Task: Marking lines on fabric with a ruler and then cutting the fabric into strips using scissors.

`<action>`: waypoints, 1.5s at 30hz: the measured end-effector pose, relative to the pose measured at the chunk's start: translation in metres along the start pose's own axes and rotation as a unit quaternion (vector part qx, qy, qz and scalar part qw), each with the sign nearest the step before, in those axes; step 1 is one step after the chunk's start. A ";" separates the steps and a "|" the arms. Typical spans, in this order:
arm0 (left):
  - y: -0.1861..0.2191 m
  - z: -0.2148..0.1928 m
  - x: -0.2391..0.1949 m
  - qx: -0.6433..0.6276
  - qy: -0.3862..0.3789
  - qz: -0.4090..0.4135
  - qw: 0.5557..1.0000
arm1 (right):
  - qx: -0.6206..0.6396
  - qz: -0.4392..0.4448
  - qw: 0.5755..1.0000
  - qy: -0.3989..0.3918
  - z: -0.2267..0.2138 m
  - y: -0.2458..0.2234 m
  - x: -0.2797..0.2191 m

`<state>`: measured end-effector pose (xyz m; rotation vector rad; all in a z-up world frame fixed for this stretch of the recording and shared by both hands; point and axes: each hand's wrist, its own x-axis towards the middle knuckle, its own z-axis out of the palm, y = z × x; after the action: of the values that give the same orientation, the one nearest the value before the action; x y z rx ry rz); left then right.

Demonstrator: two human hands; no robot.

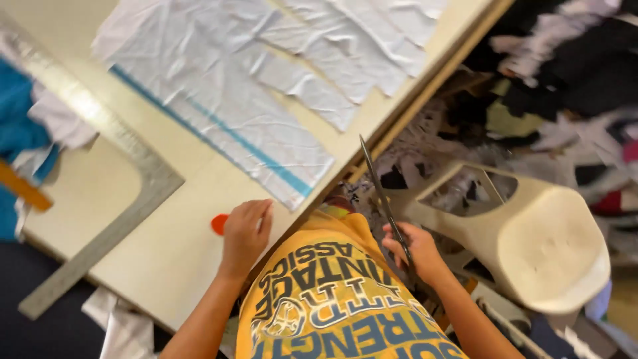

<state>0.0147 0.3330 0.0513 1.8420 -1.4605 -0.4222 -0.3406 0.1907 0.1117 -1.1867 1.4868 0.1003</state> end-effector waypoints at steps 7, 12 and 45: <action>0.022 0.010 0.016 -0.013 -0.028 -0.017 0.999 | -0.044 0.032 0.992 -0.117 -0.019 0.004 0.005; 0.018 0.028 0.032 0.028 -0.012 0.074 0.997 | -0.046 0.109 0.985 -0.128 -0.040 0.034 0.017; -0.006 0.060 0.026 0.078 0.054 0.096 0.991 | -0.081 -0.050 0.986 -0.140 0.023 -0.013 0.037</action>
<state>-0.0129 0.2886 0.0109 1.7926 -1.6146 -0.1154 -0.3086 0.1768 0.0820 -1.3166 1.1870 0.3121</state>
